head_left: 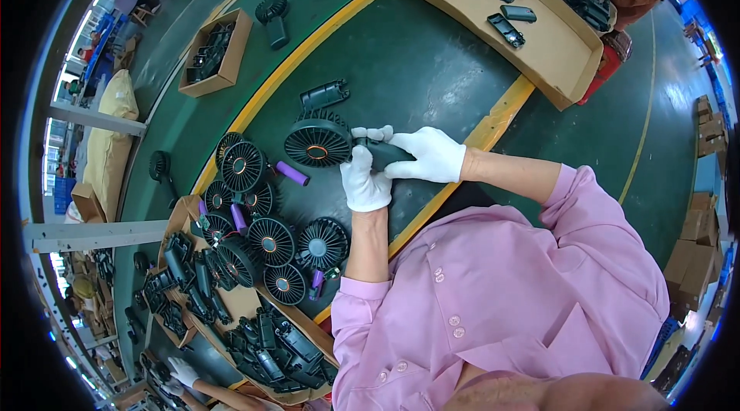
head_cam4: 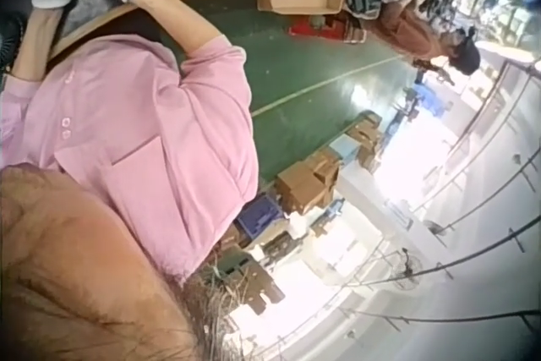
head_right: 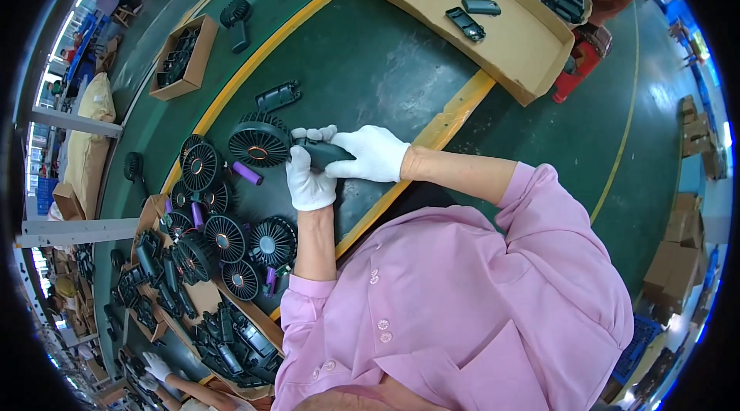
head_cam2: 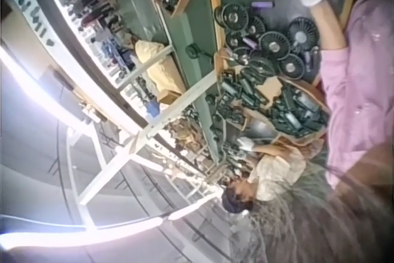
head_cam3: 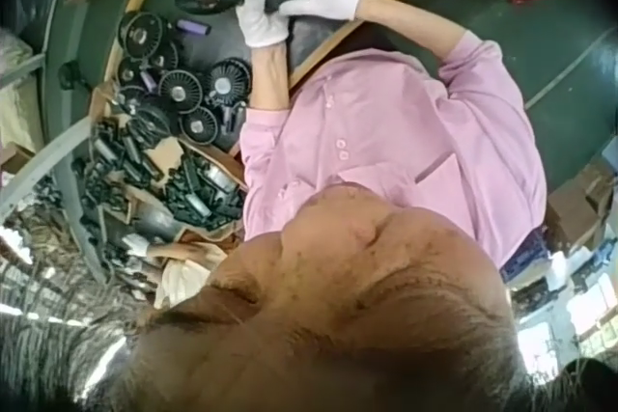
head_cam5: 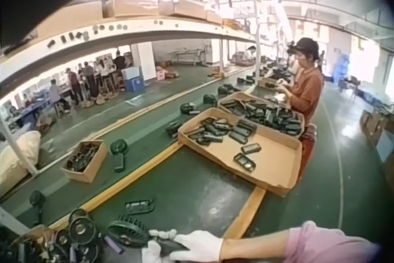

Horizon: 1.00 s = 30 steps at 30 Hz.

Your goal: The person assembles small portable handheld fans by hand, inserting fan blades, batteries, and internal components into green plastic fan housings.

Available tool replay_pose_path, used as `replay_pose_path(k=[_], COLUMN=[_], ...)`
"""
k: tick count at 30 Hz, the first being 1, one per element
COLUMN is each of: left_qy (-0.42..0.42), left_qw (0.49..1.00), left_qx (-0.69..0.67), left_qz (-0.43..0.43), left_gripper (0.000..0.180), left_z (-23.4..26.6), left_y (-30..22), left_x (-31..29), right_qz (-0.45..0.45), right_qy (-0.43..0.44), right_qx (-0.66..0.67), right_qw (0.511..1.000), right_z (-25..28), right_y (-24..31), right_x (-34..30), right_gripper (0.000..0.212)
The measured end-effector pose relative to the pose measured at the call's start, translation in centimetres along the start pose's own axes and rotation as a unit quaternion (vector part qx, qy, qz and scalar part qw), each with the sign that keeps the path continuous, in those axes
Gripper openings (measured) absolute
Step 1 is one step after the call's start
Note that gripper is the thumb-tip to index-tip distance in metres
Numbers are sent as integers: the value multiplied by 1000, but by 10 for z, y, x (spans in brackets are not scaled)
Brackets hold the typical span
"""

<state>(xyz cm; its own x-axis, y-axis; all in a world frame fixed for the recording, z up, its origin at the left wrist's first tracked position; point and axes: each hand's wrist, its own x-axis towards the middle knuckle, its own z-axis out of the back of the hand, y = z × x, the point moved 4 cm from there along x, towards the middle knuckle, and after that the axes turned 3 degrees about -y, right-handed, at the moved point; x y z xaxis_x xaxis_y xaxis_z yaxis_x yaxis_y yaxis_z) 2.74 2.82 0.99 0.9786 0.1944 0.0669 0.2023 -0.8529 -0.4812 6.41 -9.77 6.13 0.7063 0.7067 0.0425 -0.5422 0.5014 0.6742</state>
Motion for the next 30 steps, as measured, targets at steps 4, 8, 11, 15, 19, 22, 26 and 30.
replay_pose_path(k=[4,8,11,15,19,22,26,30], left_qy=[-22,5,1,10,0,-20,-75,-49], left_qw=[1000,990,982,973,970,962,946,960], left_qx=[10,139,188,230,244,271,314,274], left_qz=[3,4,8,8,1,-23,-31,9], left_gripper=[40,51,55,59,59,54,48,39], left_z=[-3,-14,-20,-21,-17,-13,-18,-18], left_y=[6,-2,-4,-1,-2,-1,3,11], left_x=[7,8,7,7,5,4,8,19], right_qz=[78,-102,-122,-114,-103,-94,-101,-120], right_qy=[-75,51,69,76,89,103,85,79], right_qx=[66,265,307,348,342,335,338,393], right_qw=[992,957,941,927,930,932,932,908], right_z=[-4,2,2,1,2,-6,1,3], right_y=[-12,-13,-17,-23,-22,-25,-25,-37], right_x=[5,5,4,1,0,3,2,4], right_gripper=[42,33,31,31,32,34,35,31])
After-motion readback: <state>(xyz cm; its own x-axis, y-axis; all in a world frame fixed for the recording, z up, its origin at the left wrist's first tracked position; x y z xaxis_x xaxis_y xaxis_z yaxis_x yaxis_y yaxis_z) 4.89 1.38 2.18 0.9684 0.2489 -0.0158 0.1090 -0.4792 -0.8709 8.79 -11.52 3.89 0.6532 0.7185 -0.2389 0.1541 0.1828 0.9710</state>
